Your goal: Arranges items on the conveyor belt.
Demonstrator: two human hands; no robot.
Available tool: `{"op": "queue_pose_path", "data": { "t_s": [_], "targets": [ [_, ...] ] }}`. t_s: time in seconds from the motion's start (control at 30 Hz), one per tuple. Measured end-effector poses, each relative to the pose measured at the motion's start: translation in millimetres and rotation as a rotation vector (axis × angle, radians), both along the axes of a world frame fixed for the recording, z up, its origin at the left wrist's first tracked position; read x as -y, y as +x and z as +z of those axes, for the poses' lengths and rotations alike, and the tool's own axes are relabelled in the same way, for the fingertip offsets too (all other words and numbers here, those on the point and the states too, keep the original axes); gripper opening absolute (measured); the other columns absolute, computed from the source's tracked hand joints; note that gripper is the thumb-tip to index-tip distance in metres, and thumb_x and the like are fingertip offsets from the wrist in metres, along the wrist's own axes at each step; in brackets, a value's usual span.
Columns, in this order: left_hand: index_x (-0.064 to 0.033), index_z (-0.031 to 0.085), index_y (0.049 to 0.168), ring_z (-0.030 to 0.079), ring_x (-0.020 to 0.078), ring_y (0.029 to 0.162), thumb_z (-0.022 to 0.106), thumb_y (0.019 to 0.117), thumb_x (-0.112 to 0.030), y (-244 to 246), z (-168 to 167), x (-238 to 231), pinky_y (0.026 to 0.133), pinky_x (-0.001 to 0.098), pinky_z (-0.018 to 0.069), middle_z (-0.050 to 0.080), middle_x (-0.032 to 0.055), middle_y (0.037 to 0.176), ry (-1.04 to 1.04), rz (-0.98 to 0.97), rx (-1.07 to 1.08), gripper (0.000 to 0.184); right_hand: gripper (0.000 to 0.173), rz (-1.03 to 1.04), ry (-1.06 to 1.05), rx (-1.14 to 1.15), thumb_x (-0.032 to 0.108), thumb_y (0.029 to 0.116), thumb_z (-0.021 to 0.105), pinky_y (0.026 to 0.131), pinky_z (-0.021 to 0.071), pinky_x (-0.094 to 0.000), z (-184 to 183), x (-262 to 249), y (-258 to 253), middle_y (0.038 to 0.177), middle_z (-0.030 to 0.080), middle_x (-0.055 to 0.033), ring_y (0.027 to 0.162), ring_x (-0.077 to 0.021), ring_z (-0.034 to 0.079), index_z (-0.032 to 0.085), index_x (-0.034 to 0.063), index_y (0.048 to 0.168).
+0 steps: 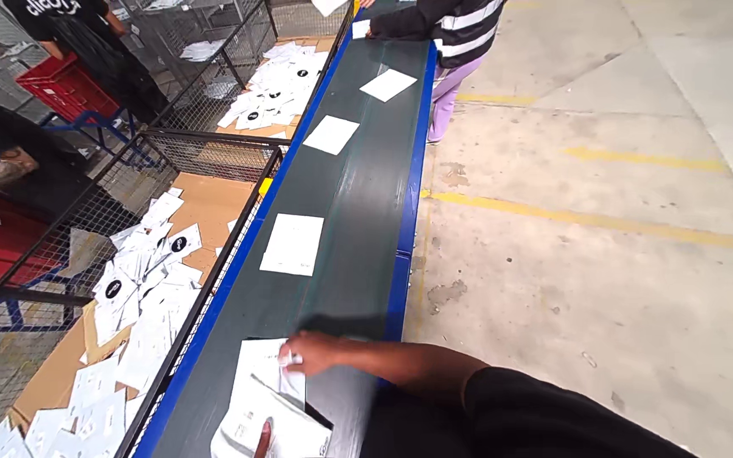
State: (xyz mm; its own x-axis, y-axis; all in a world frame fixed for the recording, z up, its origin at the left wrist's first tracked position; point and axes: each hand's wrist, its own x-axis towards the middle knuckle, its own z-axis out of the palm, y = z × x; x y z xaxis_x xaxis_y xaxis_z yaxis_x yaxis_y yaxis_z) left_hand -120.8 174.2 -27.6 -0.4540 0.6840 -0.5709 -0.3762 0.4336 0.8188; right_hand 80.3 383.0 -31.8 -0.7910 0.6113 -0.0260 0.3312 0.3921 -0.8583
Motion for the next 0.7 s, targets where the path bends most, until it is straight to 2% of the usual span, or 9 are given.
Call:
{"op": "queue_pose_path", "data": {
  "t_s": [0.07,0.13,0.23,0.3,0.33,0.43,0.57,0.63,0.7],
  "targets": [
    [-0.0029,0.052,0.138,0.070,0.0216,0.108,0.069,0.0987,-0.022,-4.6,-1.3,18.2,0.096,0.0450,0.0588,0.071,0.0122,0.119,0.046,0.022,0.026,0.046,0.044,-0.279,0.171,0.099,0.041,0.0969,0.067,0.106,0.0512,-0.0472,5.5,-58.4,10.4,0.134,0.063,-0.0085,0.126,-0.0245,0.060,0.064,0.0160,0.134],
    [-0.0047,0.054,0.135,0.071,0.0195,0.107,0.066,0.1008,-0.023,-5.9,-1.2,27.1,0.096,0.0436,0.0588,0.071,0.0099,0.118,0.080,0.041,0.071,0.041,0.080,-0.516,0.189,0.255,0.054,0.0879,0.073,0.111,0.0445,-0.0554,-0.2,-124.7,17.4,0.157,0.045,-0.0177,0.141,-0.0356,0.047,0.048,0.0123,0.152],
    [-0.0062,0.054,0.135,0.070,0.0169,0.108,0.058,0.1046,-0.025,-2.8,6.1,16.6,0.097,0.0422,0.0582,0.071,0.0087,0.119,0.109,0.049,0.141,0.036,0.119,-0.576,0.142,0.477,0.062,0.0716,0.084,0.123,0.0190,-0.0653,-19.4,-183.4,19.1,0.169,0.016,-0.0260,0.156,-0.0442,0.017,0.028,0.0098,0.163],
    [-0.0059,0.052,0.139,0.070,0.0174,0.107,0.058,0.1045,-0.024,1.7,11.5,-6.2,0.095,0.0420,0.0589,0.070,0.0102,0.120,0.102,0.076,0.118,0.039,0.120,-0.454,0.140,0.562,0.063,0.0717,0.084,0.122,0.0109,-0.0706,-23.8,-179.1,8.1,0.168,0.016,-0.0289,0.156,-0.0472,0.014,0.028,0.0077,0.162],
    [-0.0051,0.050,0.141,0.070,0.0195,0.107,0.061,0.1031,-0.022,4.4,12.8,-18.9,0.094,0.0432,0.0596,0.070,0.0124,0.121,0.094,0.090,0.090,0.043,0.117,-0.392,0.159,0.564,0.062,0.0723,0.084,0.122,0.0128,-0.0712,-24.1,-166.4,1.5,0.167,0.019,-0.0293,0.155,-0.0481,0.017,0.031,0.0079,0.161],
    [0.0004,0.049,0.141,0.072,0.0253,0.103,0.075,0.0939,-0.018,12.5,10.8,-57.1,0.090,0.0465,0.0610,0.070,0.0182,0.119,0.003,0.103,-0.082,0.057,0.106,-0.270,0.260,0.477,0.056,0.0696,0.088,0.119,0.0298,-0.0634,-26.1,-119.9,-10.1,0.159,0.038,-0.0238,0.147,-0.0439,0.036,0.043,0.0101,0.154],
    [0.0058,0.058,0.127,0.074,0.0260,0.092,0.086,0.0826,-0.016,9.8,6.7,-68.9,0.083,0.0470,0.0628,0.073,0.0195,0.106,-0.098,0.110,-0.272,0.057,0.086,-0.188,0.166,0.354,0.024,0.0751,0.086,0.109,0.0436,-0.0567,-15.5,-69.0,-13.7,0.144,0.056,-0.0154,0.134,-0.0362,0.051,0.046,0.0129,0.150],
    [0.0059,0.057,0.129,0.073,0.0246,0.096,0.088,0.0805,-0.015,7.8,10.2,-62.0,0.086,0.0457,0.0618,0.073,0.0195,0.109,-0.099,0.062,-0.355,0.061,0.079,-0.159,0.027,0.230,0.020,0.0825,0.080,0.114,0.0423,-0.0533,-16.8,-46.5,-16.2,0.145,0.055,-0.0173,0.136,-0.0349,0.051,0.044,0.0089,0.152],
    [0.0064,0.047,0.141,0.069,0.0268,0.111,0.089,0.0764,-0.010,3.2,12.1,-51.5,0.097,0.0466,0.0581,0.067,0.0228,0.124,-0.068,0.035,-0.419,0.079,0.077,-0.179,-0.119,0.089,0.025,0.0872,0.078,0.117,0.0398,-0.0474,-20.4,-26.1,-23.9,0.145,0.055,-0.0199,0.136,-0.0328,0.052,0.043,0.0026,0.152]
  ]
}}
